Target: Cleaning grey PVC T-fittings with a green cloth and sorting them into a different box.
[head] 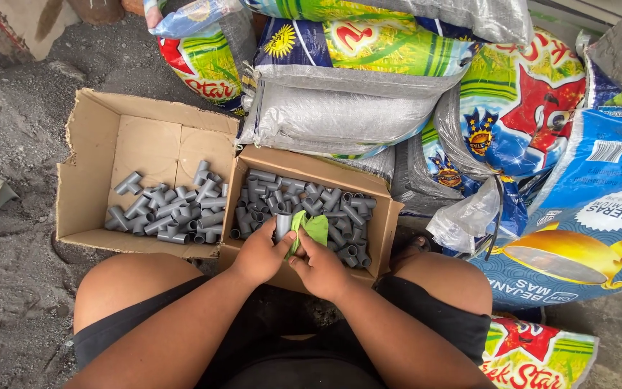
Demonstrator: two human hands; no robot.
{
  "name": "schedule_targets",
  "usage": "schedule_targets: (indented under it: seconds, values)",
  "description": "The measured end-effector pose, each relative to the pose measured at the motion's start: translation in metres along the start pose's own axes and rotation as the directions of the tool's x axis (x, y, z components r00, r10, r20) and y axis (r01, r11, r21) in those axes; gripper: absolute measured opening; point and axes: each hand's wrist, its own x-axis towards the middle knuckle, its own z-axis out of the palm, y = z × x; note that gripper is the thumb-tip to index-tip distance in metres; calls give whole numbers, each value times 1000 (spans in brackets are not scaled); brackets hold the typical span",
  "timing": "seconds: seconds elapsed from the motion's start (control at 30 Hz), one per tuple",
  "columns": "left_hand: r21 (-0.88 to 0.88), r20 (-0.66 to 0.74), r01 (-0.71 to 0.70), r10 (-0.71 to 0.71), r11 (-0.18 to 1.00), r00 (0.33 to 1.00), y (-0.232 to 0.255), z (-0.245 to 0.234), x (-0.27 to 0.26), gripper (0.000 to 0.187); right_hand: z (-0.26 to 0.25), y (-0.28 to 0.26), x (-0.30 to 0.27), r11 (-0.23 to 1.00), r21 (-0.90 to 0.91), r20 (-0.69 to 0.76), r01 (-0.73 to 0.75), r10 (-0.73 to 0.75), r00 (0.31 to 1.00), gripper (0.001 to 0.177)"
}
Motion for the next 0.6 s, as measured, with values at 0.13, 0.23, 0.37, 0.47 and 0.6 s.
schedule_targets:
  seconds: [0.13, 0.23, 0.37, 0.47, 0.6]
  values:
    - [37, 40, -7, 5, 999, 999, -4, -5, -2, 68, -2, 11, 6, 984, 111, -84, 139, -130, 988, 46]
    - [48, 86, -24, 20, 999, 996, 1, -6, -9, 67, -8, 16, 17, 977, 128, -198, 170, -143, 970, 25]
    - [72, 145, -65, 54, 995, 988, 1, -9, -20, 70, -6, 25, 26, 983, 175, -228, 50, -9, 974, 9]
    - [80, 152, -99, 86, 992, 985, -2, -15, -20, 66, 4, 35, 31, 973, 229, -177, -4, 46, 983, 11]
    - [-14, 144, -89, 90, 996, 986, 9, -27, -32, 60, -3, 1, 11, 952, 303, -69, -49, 73, 995, 22]
